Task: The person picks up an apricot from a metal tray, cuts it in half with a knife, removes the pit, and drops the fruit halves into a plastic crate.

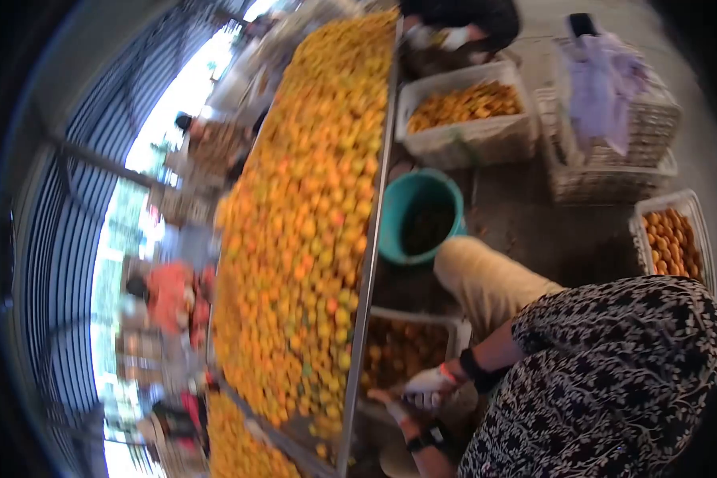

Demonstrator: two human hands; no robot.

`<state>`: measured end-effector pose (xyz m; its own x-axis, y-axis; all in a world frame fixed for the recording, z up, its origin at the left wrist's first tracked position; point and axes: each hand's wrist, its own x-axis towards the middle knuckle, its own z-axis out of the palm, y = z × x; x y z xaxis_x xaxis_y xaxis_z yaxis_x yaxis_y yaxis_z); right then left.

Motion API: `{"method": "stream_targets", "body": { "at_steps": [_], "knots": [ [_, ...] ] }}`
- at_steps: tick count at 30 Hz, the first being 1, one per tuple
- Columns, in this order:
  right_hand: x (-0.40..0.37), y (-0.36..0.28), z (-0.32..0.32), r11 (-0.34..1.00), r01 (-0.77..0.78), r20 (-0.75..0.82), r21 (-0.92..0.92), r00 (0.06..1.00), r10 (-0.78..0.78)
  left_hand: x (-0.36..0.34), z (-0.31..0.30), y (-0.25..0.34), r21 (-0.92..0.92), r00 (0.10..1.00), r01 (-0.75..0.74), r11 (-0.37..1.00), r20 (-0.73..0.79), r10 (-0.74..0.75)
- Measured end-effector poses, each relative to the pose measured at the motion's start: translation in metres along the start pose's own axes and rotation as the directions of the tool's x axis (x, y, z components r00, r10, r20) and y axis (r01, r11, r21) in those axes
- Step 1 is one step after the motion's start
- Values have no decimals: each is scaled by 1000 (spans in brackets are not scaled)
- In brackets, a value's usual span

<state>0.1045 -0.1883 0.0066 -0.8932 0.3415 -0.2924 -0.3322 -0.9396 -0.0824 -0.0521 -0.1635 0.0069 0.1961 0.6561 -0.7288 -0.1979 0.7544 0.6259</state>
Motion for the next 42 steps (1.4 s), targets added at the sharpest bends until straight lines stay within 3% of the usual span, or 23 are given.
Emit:
{"method": "stream_targets", "body": {
  "at_steps": [1, 2, 3, 4, 5, 6, 7, 11, 14, 17, 21, 23, 24, 26, 29, 31, 33, 35, 36, 38, 39, 40, 42],
  "knots": [
    [-14, 0, 16, 971, 80, -125, -224, 986, -111, 4, -11, -11, -53, 998, -8, 999, -59, 5],
    [-7, -2, 6, 916, 130, -233, -380, 945, -231, 24, -26, -25, 182, 931, -302, 936, -153, 330],
    [-38, -10, 28, 825, -19, -432, -565, 859, -276, 45, -35, -42, 436, 766, -509, 742, -164, 622],
    [-48, -17, 26, 729, -18, -462, -684, 785, -414, 49, -26, -43, 666, 539, -596, 448, -82, 838],
    [-53, -22, 25, 610, -4, -390, -792, 772, -502, 47, -25, -39, 662, 529, -586, 466, -123, 840],
    [-68, -26, 44, 563, 15, -360, -826, 755, -549, 20, -4, -19, 311, 766, -578, 755, -113, 633],
    [-71, -17, 57, 589, 137, -316, -796, 737, -598, -18, 12, -9, -59, 920, -390, 919, 9, 391],
    [-83, -20, 85, 482, 702, -114, -524, 502, -857, -71, 70, 8, -134, 864, -499, 856, 5, 504],
    [-99, -32, 125, 339, 905, -6, -255, 349, -937, -95, 112, 18, 34, 822, -569, 822, 3, 569],
    [-106, -35, 142, 245, 955, 7, -169, 250, -968, -87, 124, 5, 170, 754, -642, 747, -36, 656],
    [-106, -35, 132, 148, 978, 93, -146, 162, -982, -99, 138, 6, 111, 803, -592, 798, -7, 596],
    [-105, -33, 131, 129, 980, 47, -149, 137, -989, -92, 144, 1, 402, 550, -754, 520, -47, 834],
    [-105, -30, 132, 126, 980, 45, -151, 134, -990, -94, 147, 0, 399, 552, -754, 521, -44, 833],
    [-100, -24, 136, -14, 932, 71, -362, 13, -997, -101, 152, 1, 157, 692, -702, 694, -80, 718],
    [-97, -26, 136, 114, 941, -51, -318, 103, -993, -102, 154, 2, 99, 753, -631, 770, -160, 638],
    [-99, -32, 133, 279, 930, -189, -240, 237, -953, -93, 150, -5, 66, 743, -648, 759, -167, 648],
    [-99, -40, 124, 311, 923, -213, -227, 265, -941, -83, 148, -14, 35, 732, -664, 747, -176, 658],
    [-96, -45, 117, 346, 924, -221, -163, 308, -926, -72, 151, -19, 106, 584, -784, 612, -209, 784],
    [-94, -46, 114, 345, 924, -221, -163, 307, -926, -67, 151, -21, 106, 584, -784, 612, -208, 784],
    [-91, -48, 113, 303, 903, -376, -304, 178, -909, -62, 155, -21, 117, 661, -710, 695, -232, 714],
    [-93, -49, 109, 329, 889, -392, -318, 193, -900, -61, 159, -17, -119, 812, -571, 812, -229, 537],
    [-91, -50, 108, 332, 887, -386, -321, 198, -901, -54, 163, -17, -123, 808, -576, 808, -234, 540],
    [-89, -44, 112, 259, 854, -409, -452, 59, -911, -35, 165, -34, 10, 835, -486, 874, -289, 468]
  ]
}}
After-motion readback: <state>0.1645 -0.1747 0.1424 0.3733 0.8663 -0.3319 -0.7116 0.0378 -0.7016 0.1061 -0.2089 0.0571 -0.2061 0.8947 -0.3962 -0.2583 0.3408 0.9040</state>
